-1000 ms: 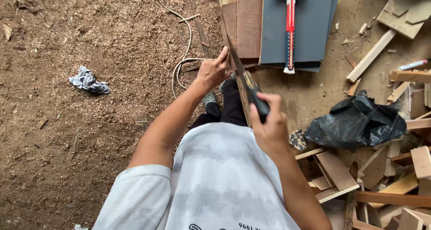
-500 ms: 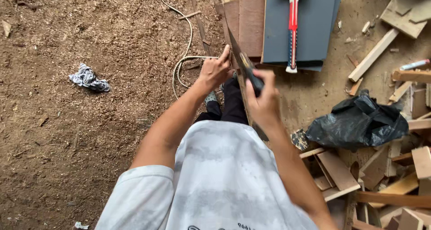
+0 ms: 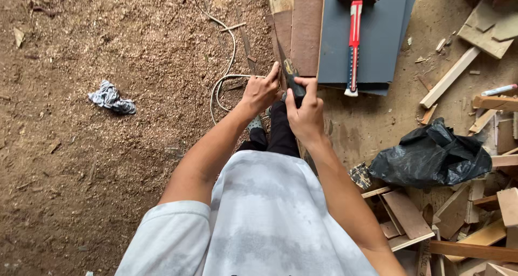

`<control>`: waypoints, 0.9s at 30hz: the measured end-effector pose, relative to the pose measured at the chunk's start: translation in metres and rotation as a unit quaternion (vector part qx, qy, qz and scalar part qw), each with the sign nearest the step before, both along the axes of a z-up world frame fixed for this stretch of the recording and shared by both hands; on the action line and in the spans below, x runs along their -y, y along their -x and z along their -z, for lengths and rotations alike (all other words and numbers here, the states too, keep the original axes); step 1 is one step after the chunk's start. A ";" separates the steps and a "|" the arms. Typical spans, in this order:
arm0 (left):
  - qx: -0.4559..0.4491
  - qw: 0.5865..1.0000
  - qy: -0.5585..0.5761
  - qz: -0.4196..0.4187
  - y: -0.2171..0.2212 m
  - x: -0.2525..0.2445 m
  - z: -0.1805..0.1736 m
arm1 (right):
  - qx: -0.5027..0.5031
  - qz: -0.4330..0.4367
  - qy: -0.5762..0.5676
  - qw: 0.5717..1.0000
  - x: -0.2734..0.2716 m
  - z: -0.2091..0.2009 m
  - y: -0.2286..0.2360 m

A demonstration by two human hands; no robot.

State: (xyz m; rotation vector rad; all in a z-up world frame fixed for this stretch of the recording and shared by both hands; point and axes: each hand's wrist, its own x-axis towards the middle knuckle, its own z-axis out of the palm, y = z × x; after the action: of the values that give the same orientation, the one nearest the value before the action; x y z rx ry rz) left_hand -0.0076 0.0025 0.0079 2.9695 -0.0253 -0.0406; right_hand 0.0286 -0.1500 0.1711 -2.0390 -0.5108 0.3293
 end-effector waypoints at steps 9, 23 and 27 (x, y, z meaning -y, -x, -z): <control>0.034 0.999 0.004 0.000 0.005 0.012 0.003 | -0.034 0.015 0.100 0.994 0.103 -0.125 0.075; 0.017 1.000 0.011 -0.015 0.009 0.011 0.002 | 0.004 0.019 0.051 0.999 0.034 -0.015 0.021; 0.024 1.000 0.003 -0.005 0.004 0.008 0.003 | -0.017 0.013 0.086 0.996 0.085 -0.094 0.057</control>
State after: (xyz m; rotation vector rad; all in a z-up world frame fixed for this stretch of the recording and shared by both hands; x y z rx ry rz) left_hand -0.0115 -0.0059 0.0051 2.9642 -0.0168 0.0306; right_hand -0.0282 -0.2352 0.2648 -2.1998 -0.4485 0.4040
